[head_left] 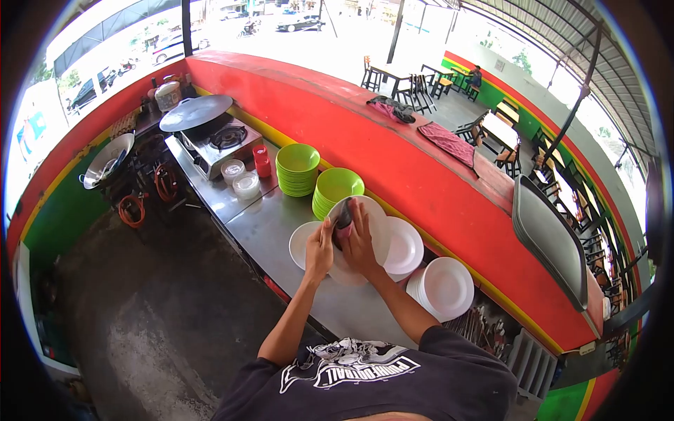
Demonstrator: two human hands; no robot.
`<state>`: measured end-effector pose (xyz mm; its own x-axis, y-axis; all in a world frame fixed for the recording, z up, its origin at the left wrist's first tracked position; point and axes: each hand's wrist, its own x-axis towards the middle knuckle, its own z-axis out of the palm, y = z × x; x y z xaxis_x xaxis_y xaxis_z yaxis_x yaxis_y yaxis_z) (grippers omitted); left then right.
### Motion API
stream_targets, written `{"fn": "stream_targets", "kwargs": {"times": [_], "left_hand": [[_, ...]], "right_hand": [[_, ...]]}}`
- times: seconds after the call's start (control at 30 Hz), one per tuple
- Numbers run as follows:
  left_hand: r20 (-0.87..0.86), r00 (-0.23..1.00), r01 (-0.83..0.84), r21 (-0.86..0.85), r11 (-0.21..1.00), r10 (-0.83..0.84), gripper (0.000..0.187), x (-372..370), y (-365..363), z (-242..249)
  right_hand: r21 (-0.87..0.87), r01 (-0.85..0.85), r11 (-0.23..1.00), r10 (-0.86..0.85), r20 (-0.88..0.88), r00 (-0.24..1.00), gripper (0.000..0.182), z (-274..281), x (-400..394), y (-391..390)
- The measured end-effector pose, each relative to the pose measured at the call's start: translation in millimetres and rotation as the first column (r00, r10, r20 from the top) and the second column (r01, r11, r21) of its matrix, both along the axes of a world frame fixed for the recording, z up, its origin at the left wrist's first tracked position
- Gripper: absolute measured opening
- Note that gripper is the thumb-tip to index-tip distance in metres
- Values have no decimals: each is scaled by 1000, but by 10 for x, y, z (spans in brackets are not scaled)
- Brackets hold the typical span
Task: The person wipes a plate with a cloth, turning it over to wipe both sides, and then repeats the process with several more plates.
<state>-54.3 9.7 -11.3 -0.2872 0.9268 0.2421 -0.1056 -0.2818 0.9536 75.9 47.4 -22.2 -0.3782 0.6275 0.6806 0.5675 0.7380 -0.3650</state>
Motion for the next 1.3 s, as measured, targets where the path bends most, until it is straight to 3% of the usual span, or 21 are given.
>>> {"fn": "stream_targets", "kwargs": {"times": [0.1, 0.2, 0.3, 0.37, 0.4, 0.5, 0.53, 0.6, 0.73, 0.77, 0.87, 0.9, 1.03, 1.17, 1.23, 1.3], "left_hand": [[-90, 986, -138, 29, 990, 140, 49, -47, -211, 180], [-112, 976, -186, 19, 982, 186, 48, -139, -261, 226], [-67, 966, -235, 166, 958, 249, 47, -175, -290, 358], [-93, 957, -257, 169, 952, 275, 47, -187, -273, 304], [-104, 952, -267, 172, 948, 287, 47, -195, -257, 266], [-118, 968, -219, 21, 975, 220, 47, -217, -247, 126], [-35, 987, -156, 5, 988, 156, 47, -196, -271, 109], [130, 991, -30, -17, 999, 32, 47, -136, -352, 79], [30, 999, -24, -82, 996, 27, 48, -44, -537, 74], [-73, 994, -86, -25, 996, 84, 46, -18, -560, 45], [-275, 958, -105, -82, 991, 79, 43, -52, -674, 122], [-267, 958, -122, -56, 991, 103, 42, -60, -705, 166], [-239, 950, -197, 47, 979, 202, 40, -100, -723, 332], [-177, 936, -280, 148, 948, 304, 41, -121, -559, 302], [-170, 935, -296, 111, 949, 311, 43, -96, -520, 292], [-88, 963, -250, 57, 967, 254, 44, -74, -472, 276]], "right_hand": [[35, 164, 986, -159, -102, 982, 58, 32, -34, 85], [-81, 213, 974, -225, -207, 952, 62, -23, -109, -58], [-86, 250, 964, -256, -61, 965, 66, -471, -138, -241], [-330, -20, 944, -109, -369, 923, 55, -454, -323, -557], [-399, -105, 911, -67, -394, 916, 53, -593, -384, -647], [-390, -376, 840, 85, -590, 803, 51, -323, -502, -929], [-424, -468, 775, 92, -657, 748, 52, -315, -513, -927], [-426, -472, 772, 78, -673, 735, 54, -287, -543, -936], [-243, -108, 964, -14, -454, 891, 62, -54, -520, -671], [-168, -21, 986, -49, -403, 914, 64, 25, -521, -570], [-19, 176, 984, -173, -316, 933, 67, 42, -398, -328], [20, 228, 973, -212, -298, 931, 67, -5, -329, -249], [-120, 316, 941, -336, -237, 912, 68, -235, -177, -208], [-265, 74, 961, -153, -295, 943, 71, -476, -210, -570], [-357, -121, 926, -20, -369, 929, 72, -447, -284, -807], [-308, -250, 918, 132, -358, 924, 67, -266, -309, -977]]}}
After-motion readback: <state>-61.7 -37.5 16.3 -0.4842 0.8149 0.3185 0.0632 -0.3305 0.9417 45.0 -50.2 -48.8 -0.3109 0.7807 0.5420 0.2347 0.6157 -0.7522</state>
